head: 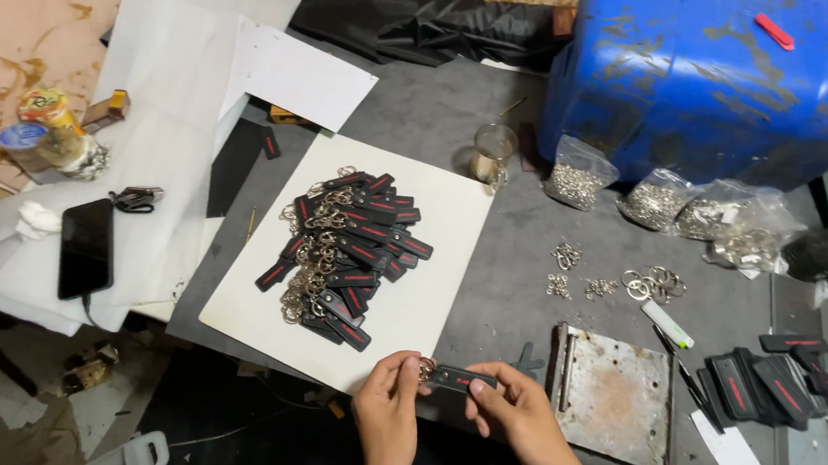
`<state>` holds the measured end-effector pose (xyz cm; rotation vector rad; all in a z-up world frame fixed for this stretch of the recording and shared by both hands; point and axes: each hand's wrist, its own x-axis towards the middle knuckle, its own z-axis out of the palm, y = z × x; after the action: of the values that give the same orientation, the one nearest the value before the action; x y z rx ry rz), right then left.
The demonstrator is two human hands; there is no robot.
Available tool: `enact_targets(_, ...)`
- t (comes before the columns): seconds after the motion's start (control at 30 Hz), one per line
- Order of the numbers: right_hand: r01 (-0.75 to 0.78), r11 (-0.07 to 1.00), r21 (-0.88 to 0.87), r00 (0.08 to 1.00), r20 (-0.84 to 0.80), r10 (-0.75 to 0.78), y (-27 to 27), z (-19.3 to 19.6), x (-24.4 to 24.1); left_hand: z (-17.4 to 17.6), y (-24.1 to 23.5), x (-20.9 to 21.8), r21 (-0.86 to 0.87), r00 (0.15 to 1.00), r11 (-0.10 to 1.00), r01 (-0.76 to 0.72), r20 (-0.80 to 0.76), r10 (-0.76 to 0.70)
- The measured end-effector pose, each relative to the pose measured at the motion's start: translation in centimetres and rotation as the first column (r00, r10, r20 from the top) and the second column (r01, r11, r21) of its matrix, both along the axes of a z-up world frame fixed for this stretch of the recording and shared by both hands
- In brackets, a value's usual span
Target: Assembling leather keychains by attaching metal rings to leather straps using a hammer and punch tool.
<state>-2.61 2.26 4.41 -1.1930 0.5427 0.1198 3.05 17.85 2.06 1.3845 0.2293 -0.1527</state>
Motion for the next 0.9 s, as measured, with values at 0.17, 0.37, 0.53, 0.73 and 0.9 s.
enact_targets(0.17, -0.021, 0.993, -0.118, 0.992, 0.118, 0.035, 2.3, -1.0, 6.2, 2.0, 2.9, 4.9, 0.428, 0.955, 0.889, -0.166, 0.295, 0.036)
enact_targets(0.37, 0.026, 0.991, -0.135, 0.945, 0.326, 0.019, 4.1, 3.2, 16.3, 6.5, 4.4, 15.0, 0.577, 0.930, 0.807, -0.125, 0.350, -0.107)
enact_targets(0.53, 0.136, 0.847, -0.513, 0.979, 0.201, -0.035, 1.9, 3.2, 16.3, 5.6, 5.1, 16.9, 0.724, 0.849, 0.628, -0.287, 0.496, -0.183)
enact_targets(0.73, 0.211, 0.733, -0.647, 0.977, 0.155, -0.144, -1.1, 1.5, 8.3, 3.0, 2.5, 12.3, 0.668, 0.709, 0.648, -0.367, 0.651, -0.270)
enact_targets(0.9, 0.236, 0.582, -0.778, 0.967, 0.248, -0.060, -2.5, -1.3, -0.4, 2.2, -3.4, 5.2, 0.657, 0.638, 0.726, -0.204, 0.652, -0.410)
